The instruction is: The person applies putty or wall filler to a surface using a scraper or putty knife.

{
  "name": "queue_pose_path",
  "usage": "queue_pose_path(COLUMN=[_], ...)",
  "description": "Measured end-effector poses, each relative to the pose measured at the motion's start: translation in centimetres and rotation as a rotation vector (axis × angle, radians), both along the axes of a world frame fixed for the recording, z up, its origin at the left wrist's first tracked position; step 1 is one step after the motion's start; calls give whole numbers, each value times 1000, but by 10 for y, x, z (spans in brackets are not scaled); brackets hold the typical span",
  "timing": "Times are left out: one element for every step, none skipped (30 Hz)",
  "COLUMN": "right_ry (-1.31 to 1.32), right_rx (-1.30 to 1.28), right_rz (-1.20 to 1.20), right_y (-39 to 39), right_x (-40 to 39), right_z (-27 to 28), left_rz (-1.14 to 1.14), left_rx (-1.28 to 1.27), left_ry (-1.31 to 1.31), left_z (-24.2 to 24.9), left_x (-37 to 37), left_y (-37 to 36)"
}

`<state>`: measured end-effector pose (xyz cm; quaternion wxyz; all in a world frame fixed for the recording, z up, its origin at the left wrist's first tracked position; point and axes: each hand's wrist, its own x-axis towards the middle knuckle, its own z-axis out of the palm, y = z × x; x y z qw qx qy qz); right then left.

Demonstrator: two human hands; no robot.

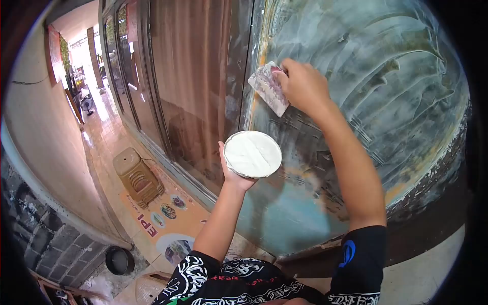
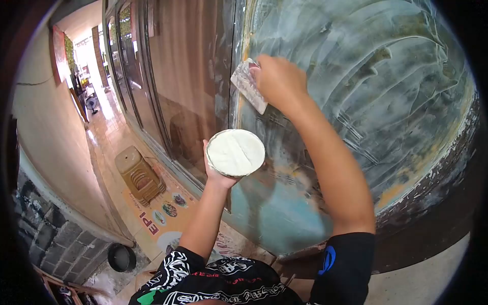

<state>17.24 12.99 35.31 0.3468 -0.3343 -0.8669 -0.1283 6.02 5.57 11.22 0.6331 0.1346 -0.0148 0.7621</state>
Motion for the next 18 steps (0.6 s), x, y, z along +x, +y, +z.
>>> queue_pose_path(right_ry=[2, -85, -173, -228, -229, -207, -186, -147, -152, -175, -196, -198, -252, -305, -303, -230, -158, -124], right_rx=[1, 88, 177, 233, 235, 258, 279, 307, 303, 291, 279, 271, 297, 324, 321, 338, 355, 334], right_rz=[0, -26, -52, -80, -79, -87, -96, -85, -85, -72, -60, -60, -81, -102, -106, -96, -85, -100], right_y=[5, 10, 14, 18, 21, 22, 21, 18, 12, 7, 4, 8, 16, 22, 25, 26, 26, 21], right_x=[-5, -10, -15, -17, -18, -17, -16, -13, -13, -12, -12, -14, -16, -17, -16, -14, -12, -10], right_z=[3, 5, 8, 12, 19, 26, 31, 34, 34, 33, 30, 24, 18, 14, 18, 26, 31, 37], left_rz=[0, 3, 7, 3, 4, 6, 7, 21, 20, 39, 58, 66, 70, 54, 37, 34, 20, 7], left_rx=[1, 4, 9, 24, 25, 22, 17, -46, -49, -65, -82, -83, -132, -90, -44, -44, -16, 13], left_ry=[2, -3, -9, -3, -5, 3, 9, 6, 2, -4, -7, -16, -18, -20, -19, -15, -19, -23], left_z=[-2, -6, -9, -11, -11, -13, -15, -16, -16, -16, -16, -17, -15, -19, -22, -23, -26, -27], left_x=[-2, -4, -6, -8, -11, -14, -15, -18, -19, -20, -22, -23, -23, -24, -25, -26, -26, -26], left_y=[0, 0, -1, -3, -3, -4, -6, -8, -10, -10, -10, -8, -10, -10, -8, -5, -5, -4])
